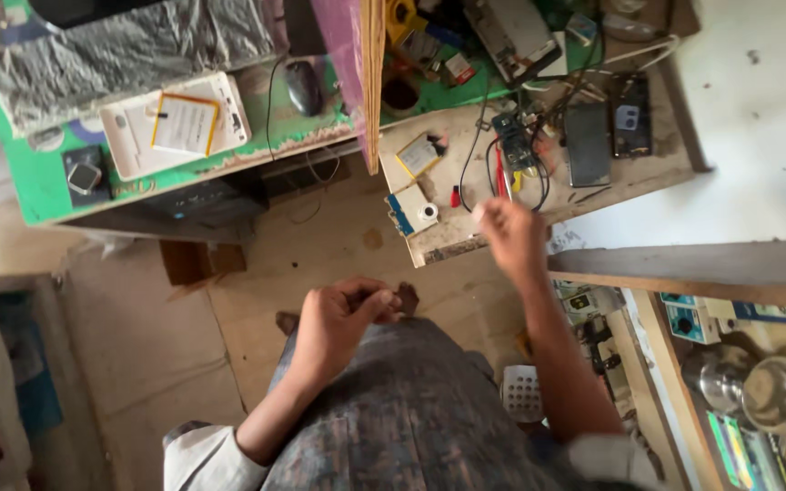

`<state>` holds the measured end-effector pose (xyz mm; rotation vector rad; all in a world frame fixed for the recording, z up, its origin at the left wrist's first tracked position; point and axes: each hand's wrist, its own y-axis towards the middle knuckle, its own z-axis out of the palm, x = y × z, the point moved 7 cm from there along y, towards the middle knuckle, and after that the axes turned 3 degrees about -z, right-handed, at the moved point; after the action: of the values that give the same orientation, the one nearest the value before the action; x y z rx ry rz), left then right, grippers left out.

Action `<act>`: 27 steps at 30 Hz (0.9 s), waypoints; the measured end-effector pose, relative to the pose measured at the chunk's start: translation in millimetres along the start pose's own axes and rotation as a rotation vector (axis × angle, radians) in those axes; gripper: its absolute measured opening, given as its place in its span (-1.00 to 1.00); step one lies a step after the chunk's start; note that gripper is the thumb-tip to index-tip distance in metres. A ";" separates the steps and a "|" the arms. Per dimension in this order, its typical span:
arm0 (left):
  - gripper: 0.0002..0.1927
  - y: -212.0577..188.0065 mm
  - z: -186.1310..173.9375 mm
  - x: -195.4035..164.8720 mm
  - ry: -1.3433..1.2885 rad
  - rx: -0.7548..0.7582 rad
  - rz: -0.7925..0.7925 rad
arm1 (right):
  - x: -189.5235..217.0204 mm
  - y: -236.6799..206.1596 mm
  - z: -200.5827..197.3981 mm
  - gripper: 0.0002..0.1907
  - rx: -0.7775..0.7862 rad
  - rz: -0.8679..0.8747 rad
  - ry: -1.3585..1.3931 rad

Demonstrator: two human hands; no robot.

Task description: The person holds a disassembled phone frame on their lap and uses a yellow pry tool to scrape old adhesive and residue from the frame's edges, working around the perimeter. They then set the frame on the counter, pick up a small red component, and handle it while standing near a workbench.

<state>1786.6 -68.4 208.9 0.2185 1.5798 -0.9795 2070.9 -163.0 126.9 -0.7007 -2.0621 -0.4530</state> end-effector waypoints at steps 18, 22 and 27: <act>-0.83 -31.0 -6.1 3.9 -0.187 -0.349 0.040 | -71.4 153.8 -1.5 -0.80 -0.208 0.028 -0.587; -0.82 -25.6 6.7 2.0 -0.165 -0.265 0.061 | -78.9 152.5 -9.7 -0.82 -0.282 -0.008 -0.448; -0.81 -26.0 16.4 1.9 -0.112 -0.227 0.043 | -89.2 157.1 -12.4 -0.79 -0.374 -0.096 -0.220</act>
<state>1781.8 -96.7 220.2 0.0395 1.5623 -0.7586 2217.9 -75.8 67.2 -0.9062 -2.2486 -0.8647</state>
